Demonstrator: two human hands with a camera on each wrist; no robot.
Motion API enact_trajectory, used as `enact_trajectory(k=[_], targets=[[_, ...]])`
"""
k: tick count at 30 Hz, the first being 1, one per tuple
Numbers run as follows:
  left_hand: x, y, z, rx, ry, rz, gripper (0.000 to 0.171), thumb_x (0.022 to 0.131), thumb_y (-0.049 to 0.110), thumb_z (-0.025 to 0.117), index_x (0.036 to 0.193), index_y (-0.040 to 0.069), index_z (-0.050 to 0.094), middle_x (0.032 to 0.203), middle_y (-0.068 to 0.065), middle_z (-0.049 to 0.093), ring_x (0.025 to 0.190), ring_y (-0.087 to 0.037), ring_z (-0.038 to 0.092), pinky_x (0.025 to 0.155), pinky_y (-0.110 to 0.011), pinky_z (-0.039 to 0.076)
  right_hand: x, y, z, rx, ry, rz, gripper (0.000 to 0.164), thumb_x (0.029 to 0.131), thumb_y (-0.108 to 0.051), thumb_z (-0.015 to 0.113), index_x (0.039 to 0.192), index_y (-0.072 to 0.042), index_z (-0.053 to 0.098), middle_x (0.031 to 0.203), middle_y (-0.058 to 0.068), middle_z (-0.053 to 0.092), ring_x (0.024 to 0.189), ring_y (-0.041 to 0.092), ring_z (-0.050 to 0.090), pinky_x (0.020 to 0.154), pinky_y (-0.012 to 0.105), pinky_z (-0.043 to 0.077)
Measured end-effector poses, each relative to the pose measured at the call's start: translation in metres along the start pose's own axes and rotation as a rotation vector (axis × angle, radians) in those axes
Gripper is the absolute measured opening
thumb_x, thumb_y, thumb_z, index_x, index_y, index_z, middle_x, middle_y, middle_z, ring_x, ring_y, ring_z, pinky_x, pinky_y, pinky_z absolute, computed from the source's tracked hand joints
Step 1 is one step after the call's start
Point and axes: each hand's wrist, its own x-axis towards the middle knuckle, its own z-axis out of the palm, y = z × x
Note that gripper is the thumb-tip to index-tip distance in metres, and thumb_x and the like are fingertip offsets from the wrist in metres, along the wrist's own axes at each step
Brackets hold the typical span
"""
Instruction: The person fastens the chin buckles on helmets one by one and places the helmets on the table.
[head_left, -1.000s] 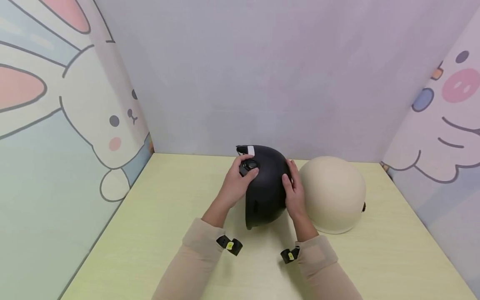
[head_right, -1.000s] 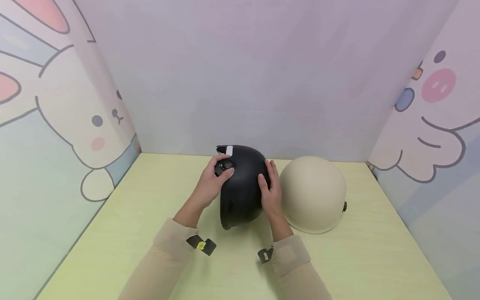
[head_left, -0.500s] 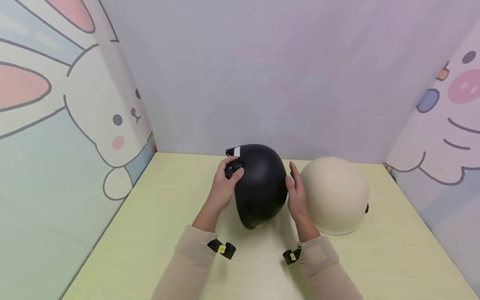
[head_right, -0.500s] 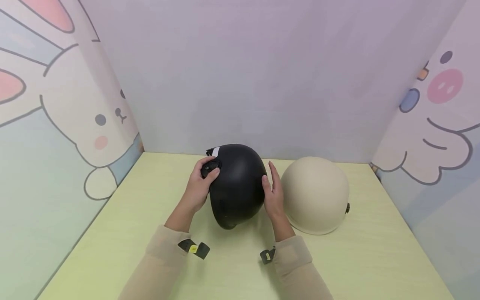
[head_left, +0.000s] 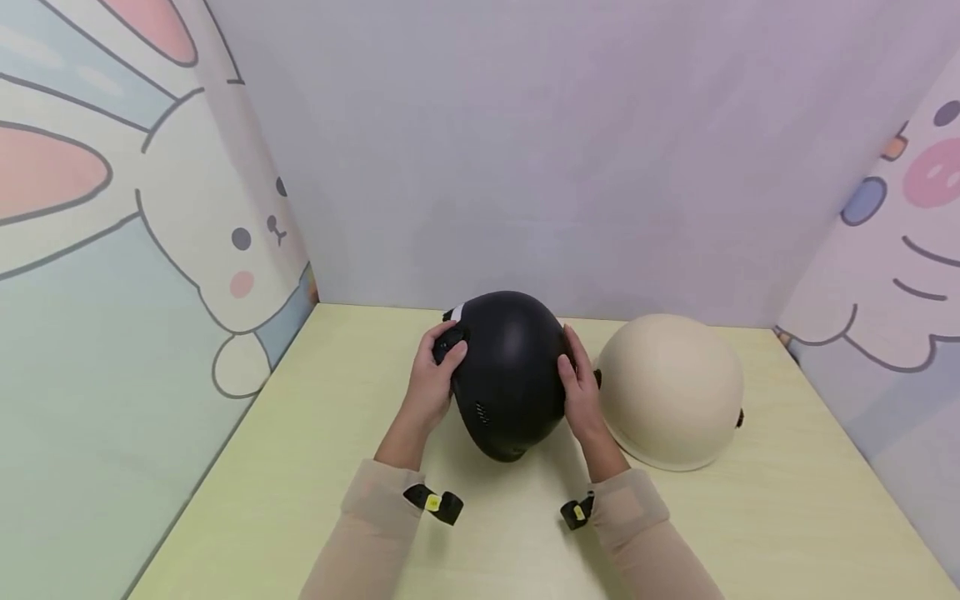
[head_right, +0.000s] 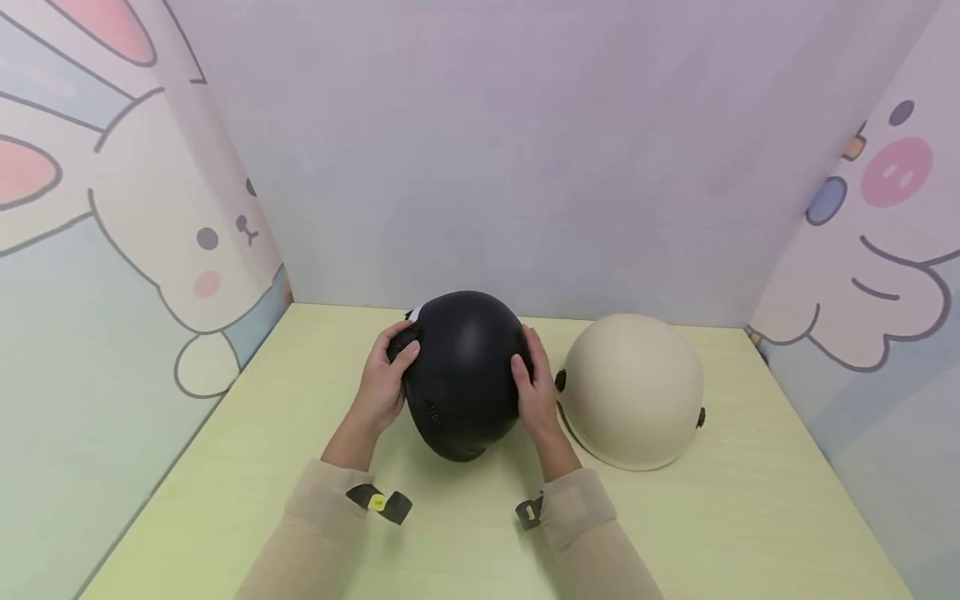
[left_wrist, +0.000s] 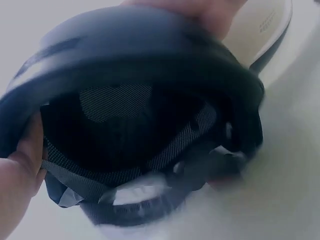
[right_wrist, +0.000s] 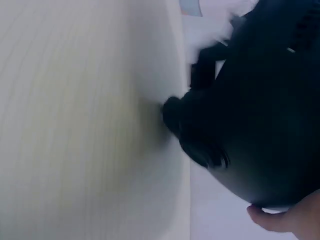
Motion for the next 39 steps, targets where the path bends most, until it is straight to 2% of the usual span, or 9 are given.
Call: enact_trajectory(k=[5, 8, 10, 13, 17, 20, 25, 32, 39], targets=[[-0.005, -0.005, -0.008, -0.038, 0.038, -0.01, 0.049, 0.101, 0.009, 0.053, 0.145, 0.003, 0.033, 0.148, -0.017, 0.03, 0.125, -0.028, 0.042, 0.097, -0.031, 0.04, 0.001, -0.001, 0.005, -0.06, -0.023, -0.021, 0.048, 0.104, -0.014, 0.046, 0.149, -0.005, 0.037, 0.157, 0.014, 0.024, 0.144, 0.029, 0.019, 0.111, 0.054, 0.013], [-0.007, -0.004, -0.013, 0.048, 0.029, -0.033, 0.05, 0.101, 0.016, 0.054, 0.146, 0.008, 0.033, 0.15, -0.016, 0.028, 0.127, -0.03, 0.041, 0.101, -0.039, 0.038, 0.001, -0.002, 0.007, -0.062, -0.032, -0.017, 0.048, 0.104, -0.019, 0.047, 0.149, -0.007, 0.039, 0.157, 0.014, 0.024, 0.144, 0.029, 0.019, 0.111, 0.055, 0.012], [-0.009, -0.001, -0.017, 0.189, 0.018, -0.052, 0.05, 0.101, 0.024, 0.055, 0.146, 0.014, 0.035, 0.151, -0.014, 0.029, 0.128, -0.031, 0.042, 0.101, -0.043, 0.038, 0.001, -0.002, 0.007, -0.063, -0.028, -0.016, 0.048, 0.103, -0.02, 0.048, 0.149, -0.007, 0.04, 0.157, 0.015, 0.024, 0.144, 0.031, 0.018, 0.111, 0.056, 0.012], [-0.012, 0.007, -0.021, 0.48, 0.01, -0.05, 0.051, 0.1, 0.038, 0.055, 0.146, 0.022, 0.04, 0.151, -0.012, 0.032, 0.129, -0.032, 0.042, 0.101, -0.048, 0.037, 0.0, -0.003, 0.008, -0.065, -0.022, -0.008, 0.05, 0.103, -0.023, 0.049, 0.149, -0.009, 0.04, 0.157, 0.014, 0.024, 0.144, 0.03, 0.019, 0.111, 0.056, 0.013], [-0.014, 0.018, -0.023, 0.864, 0.003, 0.022, 0.059, 0.098, 0.049, 0.053, 0.148, 0.02, 0.043, 0.15, -0.013, 0.037, 0.134, -0.035, 0.037, 0.104, -0.053, 0.032, -0.001, -0.004, 0.008, -0.066, -0.022, 0.001, 0.05, 0.102, -0.024, 0.049, 0.15, -0.01, 0.04, 0.157, 0.013, 0.023, 0.144, 0.028, 0.018, 0.111, 0.054, 0.013], [-0.016, 0.025, -0.02, 1.038, 0.009, 0.061, 0.064, 0.096, 0.053, 0.052, 0.148, 0.016, 0.044, 0.15, -0.014, 0.036, 0.134, -0.041, 0.033, 0.103, -0.058, 0.031, -0.001, -0.005, 0.01, -0.077, -0.023, 0.005, 0.051, 0.102, -0.025, 0.05, 0.15, -0.011, 0.04, 0.158, 0.012, 0.024, 0.144, 0.027, 0.018, 0.111, 0.055, 0.013], [-0.017, 0.032, -0.007, 1.126, -0.024, 0.046, 0.071, 0.094, 0.058, 0.051, 0.151, 0.018, 0.038, 0.153, -0.016, 0.028, 0.137, -0.042, 0.024, 0.1, -0.063, 0.032, -0.003, -0.01, 0.015, -0.115, -0.021, 0.015, 0.052, 0.101, -0.028, 0.053, 0.149, -0.014, 0.042, 0.158, 0.01, 0.023, 0.144, 0.028, 0.019, 0.111, 0.055, 0.015], [-0.016, 0.026, 0.006, 1.182, -0.035, 0.035, 0.08, 0.092, 0.064, 0.05, 0.157, 0.025, 0.022, 0.155, -0.022, 0.014, 0.14, -0.041, 0.017, 0.097, -0.064, 0.035, -0.004, -0.009, 0.018, -0.172, -0.036, 0.045, 0.055, 0.1, -0.033, 0.053, 0.151, -0.018, 0.039, 0.159, 0.01, 0.019, 0.144, 0.03, 0.018, 0.109, 0.058, 0.015], [-0.014, 0.023, 0.015, 1.313, 0.046, 0.043, 0.083, 0.09, 0.069, 0.047, 0.156, 0.024, 0.025, 0.146, -0.031, 0.026, 0.135, -0.044, 0.024, 0.102, -0.07, 0.015, -0.009, -0.002, 0.028, -0.151, -0.029, -0.018, 0.056, 0.1, -0.029, 0.053, 0.151, -0.013, 0.037, 0.159, 0.014, 0.017, 0.144, 0.033, 0.015, 0.109, 0.06, 0.014]])
